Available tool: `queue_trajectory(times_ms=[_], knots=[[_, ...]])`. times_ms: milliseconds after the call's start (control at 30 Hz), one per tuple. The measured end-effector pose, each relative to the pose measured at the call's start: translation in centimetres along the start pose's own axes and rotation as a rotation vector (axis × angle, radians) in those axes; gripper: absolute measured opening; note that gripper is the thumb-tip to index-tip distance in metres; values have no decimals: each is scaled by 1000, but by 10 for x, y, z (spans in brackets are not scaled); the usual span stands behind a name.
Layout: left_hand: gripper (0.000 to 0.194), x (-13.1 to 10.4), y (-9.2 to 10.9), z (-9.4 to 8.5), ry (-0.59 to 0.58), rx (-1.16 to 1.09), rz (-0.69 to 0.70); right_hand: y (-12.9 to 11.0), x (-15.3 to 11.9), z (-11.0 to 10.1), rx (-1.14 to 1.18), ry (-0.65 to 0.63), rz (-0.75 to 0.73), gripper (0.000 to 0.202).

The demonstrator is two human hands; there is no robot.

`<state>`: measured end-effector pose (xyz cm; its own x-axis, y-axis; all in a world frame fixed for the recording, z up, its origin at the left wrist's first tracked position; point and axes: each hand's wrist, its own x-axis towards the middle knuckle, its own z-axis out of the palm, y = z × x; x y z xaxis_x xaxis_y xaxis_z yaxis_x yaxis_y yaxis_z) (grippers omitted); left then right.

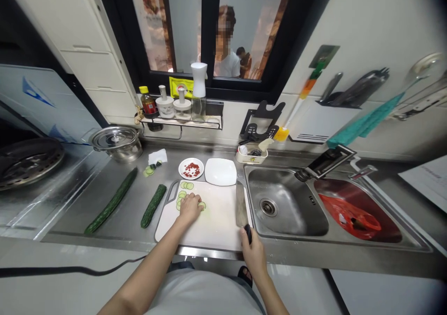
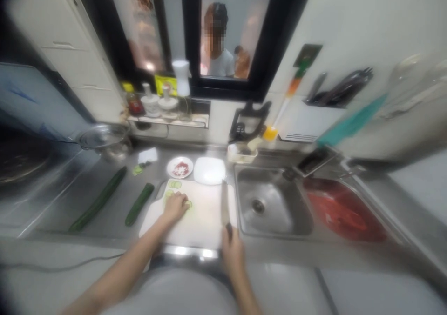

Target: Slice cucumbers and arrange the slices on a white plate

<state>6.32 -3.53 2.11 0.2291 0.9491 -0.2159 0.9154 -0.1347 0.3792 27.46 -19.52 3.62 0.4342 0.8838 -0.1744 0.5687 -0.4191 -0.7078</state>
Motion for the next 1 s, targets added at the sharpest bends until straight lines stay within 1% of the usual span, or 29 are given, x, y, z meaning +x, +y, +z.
queue_trajectory(times_ms=[133,267,400,500,567,700,800,900,1000], knots=[[13,2,2,0,10,-41,-28,0,-2,4,-43,-22,8,54],[9,0,4,-2,10,-146,-38,-3,-3,7,-66,-25,-24,51],[11,-9,-1,0,82,-280,-41,-4,-1,8,-89,0,-38,46],[19,-19,-13,1,140,-388,-66,-5,0,8,-106,-17,-41,43],[21,-24,-24,1,180,-425,-111,-6,0,7,-105,-33,-48,41],[20,-33,-52,3,263,-432,-213,-9,0,8,-84,-43,-58,39],[20,-36,-70,8,285,-422,-264,-12,1,10,-62,-55,-62,37],[19,-38,-79,11,292,-390,-279,-14,2,11,-41,-68,-81,36],[20,-39,-80,9,284,-336,-298,-16,3,11,-32,-67,-91,36]])
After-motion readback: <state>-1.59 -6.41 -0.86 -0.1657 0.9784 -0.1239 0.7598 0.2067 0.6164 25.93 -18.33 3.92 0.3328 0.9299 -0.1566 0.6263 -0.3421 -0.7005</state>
